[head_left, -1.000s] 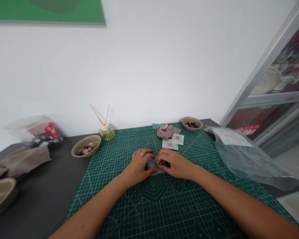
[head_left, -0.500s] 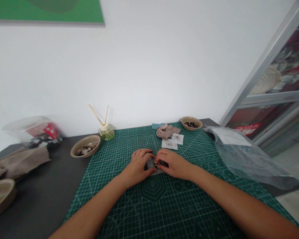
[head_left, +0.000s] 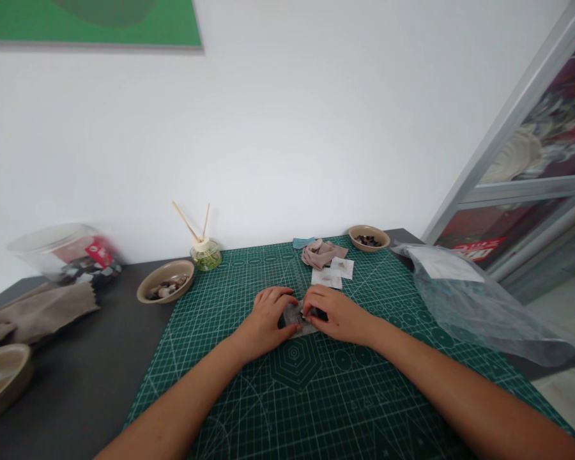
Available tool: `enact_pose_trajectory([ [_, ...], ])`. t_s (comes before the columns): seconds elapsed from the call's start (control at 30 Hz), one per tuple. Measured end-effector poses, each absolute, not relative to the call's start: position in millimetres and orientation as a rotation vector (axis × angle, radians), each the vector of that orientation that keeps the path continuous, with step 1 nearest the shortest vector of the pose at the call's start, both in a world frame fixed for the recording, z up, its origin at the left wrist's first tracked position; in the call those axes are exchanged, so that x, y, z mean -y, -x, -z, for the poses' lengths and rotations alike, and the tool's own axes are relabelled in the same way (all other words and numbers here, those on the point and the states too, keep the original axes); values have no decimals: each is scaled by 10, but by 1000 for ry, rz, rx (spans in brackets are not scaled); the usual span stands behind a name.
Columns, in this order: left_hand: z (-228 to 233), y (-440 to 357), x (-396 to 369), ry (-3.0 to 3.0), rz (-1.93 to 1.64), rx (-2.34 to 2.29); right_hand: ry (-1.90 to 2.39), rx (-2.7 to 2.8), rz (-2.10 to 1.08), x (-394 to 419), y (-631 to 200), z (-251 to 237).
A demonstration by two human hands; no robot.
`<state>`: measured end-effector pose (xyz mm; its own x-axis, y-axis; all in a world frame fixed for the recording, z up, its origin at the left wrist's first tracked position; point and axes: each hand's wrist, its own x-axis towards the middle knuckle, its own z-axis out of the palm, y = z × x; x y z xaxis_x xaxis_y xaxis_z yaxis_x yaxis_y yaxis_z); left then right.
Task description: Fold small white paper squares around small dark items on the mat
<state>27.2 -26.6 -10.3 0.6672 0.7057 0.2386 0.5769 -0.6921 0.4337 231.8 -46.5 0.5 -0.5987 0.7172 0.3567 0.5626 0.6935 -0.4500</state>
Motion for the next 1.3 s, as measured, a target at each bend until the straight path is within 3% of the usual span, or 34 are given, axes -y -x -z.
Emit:
enact_pose_trajectory([
  [1.3,97,-275,266,-2563,-565,-1015,950,2389,-392,473,-2296,-8],
])
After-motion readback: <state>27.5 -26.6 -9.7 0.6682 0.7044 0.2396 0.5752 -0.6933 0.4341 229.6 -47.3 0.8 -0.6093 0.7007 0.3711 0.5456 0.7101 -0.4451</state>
